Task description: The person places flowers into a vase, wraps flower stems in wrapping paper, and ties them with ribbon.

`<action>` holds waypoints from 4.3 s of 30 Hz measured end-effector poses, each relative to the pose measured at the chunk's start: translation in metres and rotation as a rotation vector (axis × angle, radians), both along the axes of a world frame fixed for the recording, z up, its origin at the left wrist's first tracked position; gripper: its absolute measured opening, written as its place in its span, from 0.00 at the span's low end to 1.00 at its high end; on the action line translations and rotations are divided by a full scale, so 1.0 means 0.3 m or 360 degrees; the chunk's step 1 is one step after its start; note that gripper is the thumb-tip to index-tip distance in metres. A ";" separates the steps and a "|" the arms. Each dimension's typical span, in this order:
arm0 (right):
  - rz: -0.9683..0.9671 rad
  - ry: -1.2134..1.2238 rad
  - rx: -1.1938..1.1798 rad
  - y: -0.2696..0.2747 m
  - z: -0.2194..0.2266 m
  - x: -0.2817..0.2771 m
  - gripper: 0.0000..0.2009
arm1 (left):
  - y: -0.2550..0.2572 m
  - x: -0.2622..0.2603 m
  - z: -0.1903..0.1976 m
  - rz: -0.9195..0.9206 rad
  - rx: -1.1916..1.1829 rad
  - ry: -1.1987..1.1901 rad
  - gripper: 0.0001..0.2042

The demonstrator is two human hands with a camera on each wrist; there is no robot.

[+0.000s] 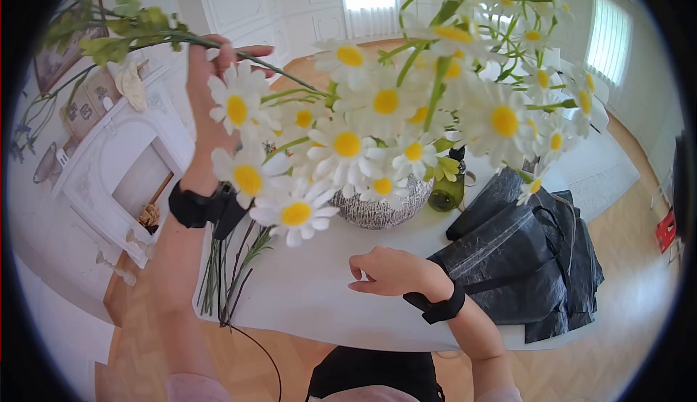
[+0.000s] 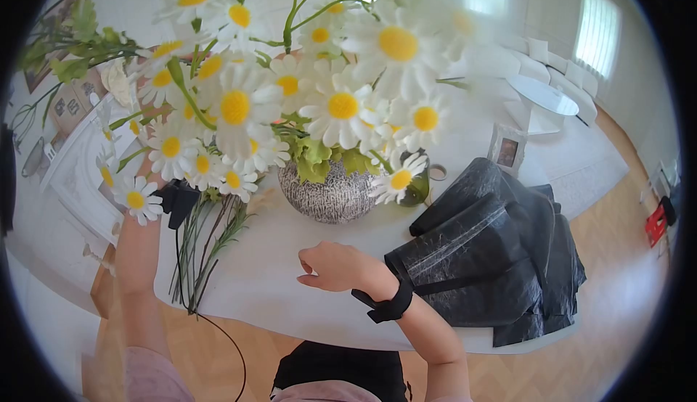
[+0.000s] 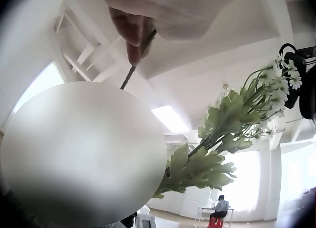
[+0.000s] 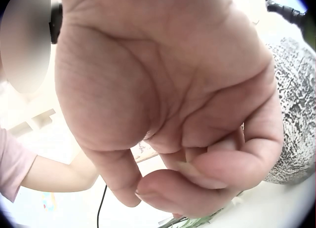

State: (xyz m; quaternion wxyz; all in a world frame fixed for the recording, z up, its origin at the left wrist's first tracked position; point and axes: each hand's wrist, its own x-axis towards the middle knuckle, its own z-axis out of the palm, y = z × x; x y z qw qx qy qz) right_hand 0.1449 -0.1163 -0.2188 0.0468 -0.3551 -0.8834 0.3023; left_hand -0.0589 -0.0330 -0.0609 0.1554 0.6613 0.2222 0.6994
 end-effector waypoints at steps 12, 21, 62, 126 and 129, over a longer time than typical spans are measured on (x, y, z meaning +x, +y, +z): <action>-0.0920 0.0447 0.1141 0.053 0.071 0.150 0.20 | 0.097 0.072 -0.354 -0.0347 -0.0817 0.0837 0.19; -0.0723 0.0738 0.1536 0.188 0.079 0.099 0.10 | 0.114 0.136 -0.575 0.0101 0.0191 0.1425 0.07; -0.0521 0.0540 0.1004 0.031 0.032 0.099 0.10 | -0.087 -0.513 -0.513 0.0966 -0.1133 0.1764 0.05; -0.0351 0.0929 0.1445 0.198 0.060 0.199 0.06 | -0.025 -0.109 0.117 0.0711 0.0093 0.0454 0.07; -0.0333 0.0921 0.1449 0.201 0.062 0.195 0.06 | 0.043 -0.018 0.164 0.0359 0.0448 0.0626 0.06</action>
